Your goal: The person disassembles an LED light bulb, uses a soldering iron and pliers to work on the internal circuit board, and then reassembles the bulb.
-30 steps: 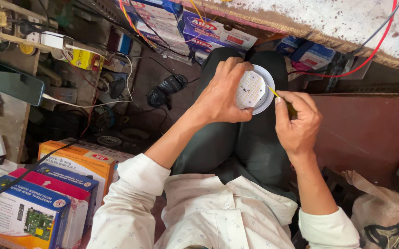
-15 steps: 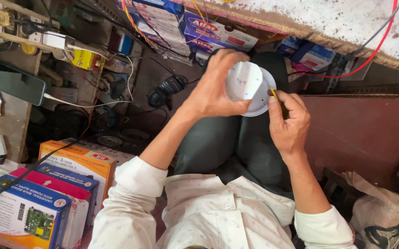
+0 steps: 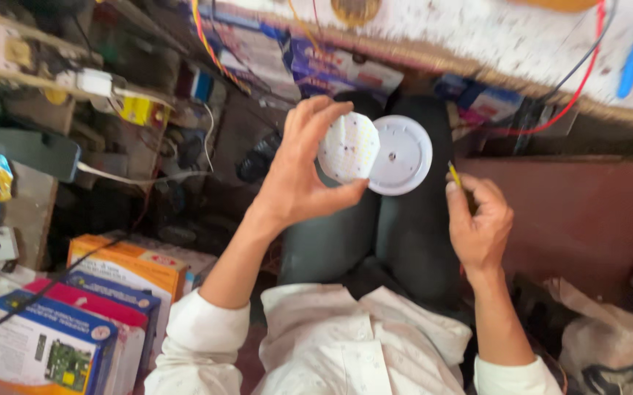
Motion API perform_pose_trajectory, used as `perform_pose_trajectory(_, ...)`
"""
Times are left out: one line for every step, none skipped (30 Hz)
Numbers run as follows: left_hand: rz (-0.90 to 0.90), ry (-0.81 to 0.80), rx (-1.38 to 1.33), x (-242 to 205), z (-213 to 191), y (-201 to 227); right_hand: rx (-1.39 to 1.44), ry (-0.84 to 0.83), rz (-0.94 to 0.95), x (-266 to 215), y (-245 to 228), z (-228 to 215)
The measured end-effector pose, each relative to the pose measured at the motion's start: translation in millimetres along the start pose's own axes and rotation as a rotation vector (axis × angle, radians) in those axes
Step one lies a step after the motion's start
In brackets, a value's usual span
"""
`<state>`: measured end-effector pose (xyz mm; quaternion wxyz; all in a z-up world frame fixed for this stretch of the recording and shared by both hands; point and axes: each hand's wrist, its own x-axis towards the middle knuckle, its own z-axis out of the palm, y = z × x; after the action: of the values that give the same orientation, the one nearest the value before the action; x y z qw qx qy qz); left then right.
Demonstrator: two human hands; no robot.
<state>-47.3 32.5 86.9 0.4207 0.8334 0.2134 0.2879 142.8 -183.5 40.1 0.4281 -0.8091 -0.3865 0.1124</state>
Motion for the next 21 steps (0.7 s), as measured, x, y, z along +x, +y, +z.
perform_pose_trajectory(0.014,0.003,0.005,5,-2,7,0.009,0.009,0.031,1,-2,1)
perform_pose_trajectory(0.028,0.006,0.011,11,-3,14,0.020,0.017,0.062,2,-4,2)
perform_pose_trajectory(0.037,0.007,0.015,15,-3,20,0.029,0.021,0.097,1,-7,2)
perform_pose_trajectory(0.055,0.020,0.016,21,-3,24,0.050,0.022,0.124,1,-8,2)
perform_pose_trajectory(0.068,0.030,0.015,26,-2,29,0.070,0.019,0.153,0,-10,1)
perform_pose_trajectory(0.082,0.041,0.015,31,-1,32,0.089,0.016,0.183,-1,-11,-1)
perform_pose_trajectory(0.114,0.049,0.031,36,-2,35,0.098,0.023,0.173,-1,-12,-2)
perform_pose_trajectory(0.147,0.057,0.048,43,-3,36,0.107,0.030,0.163,0,-12,-3)
perform_pose_trajectory(0.175,0.060,0.062,49,-5,38,0.115,0.036,0.159,0,-12,-5)
perform_pose_trajectory(0.172,0.080,0.018,55,-7,37,0.092,0.048,0.131,2,-10,-6)
perform_pose_trajectory(0.153,0.093,-0.036,57,-8,36,0.062,0.052,0.118,-1,-7,-9)
perform_pose_trajectory(0.134,0.106,-0.089,59,-9,34,0.031,0.054,0.104,-4,-3,-11)
perform_pose_trajectory(0.123,0.120,-0.191,62,-10,31,0.049,0.052,0.118,-7,1,-12)
perform_pose_trajectory(0.111,0.135,-0.293,64,-11,27,0.066,0.049,0.131,-10,4,-14)
perform_pose_trajectory(0.127,0.144,-0.345,68,-13,24,0.086,0.049,0.139,-12,7,-14)
perform_pose_trajectory(0.143,0.152,-0.397,72,-15,21,0.100,0.052,0.140,-13,9,-14)
perform_pose_trajectory(0.183,0.152,-0.400,75,-17,20,0.114,0.055,0.139,-14,11,-14)
perform_pose_trajectory(0.195,0.155,-0.401,77,-18,19,0.129,0.057,0.139,-16,12,-14)
perform_pose_trajectory(0.211,0.158,-0.401,81,-19,20,0.129,0.058,0.145,-16,14,-13)
perform_pose_trajectory(0.200,0.165,-0.399,82,-19,21,0.129,0.058,0.150,-17,14,-13)
perform_pose_trajectory(0.208,0.163,-0.370,84,-19,22,0.127,0.057,0.158,-20,15,-13)
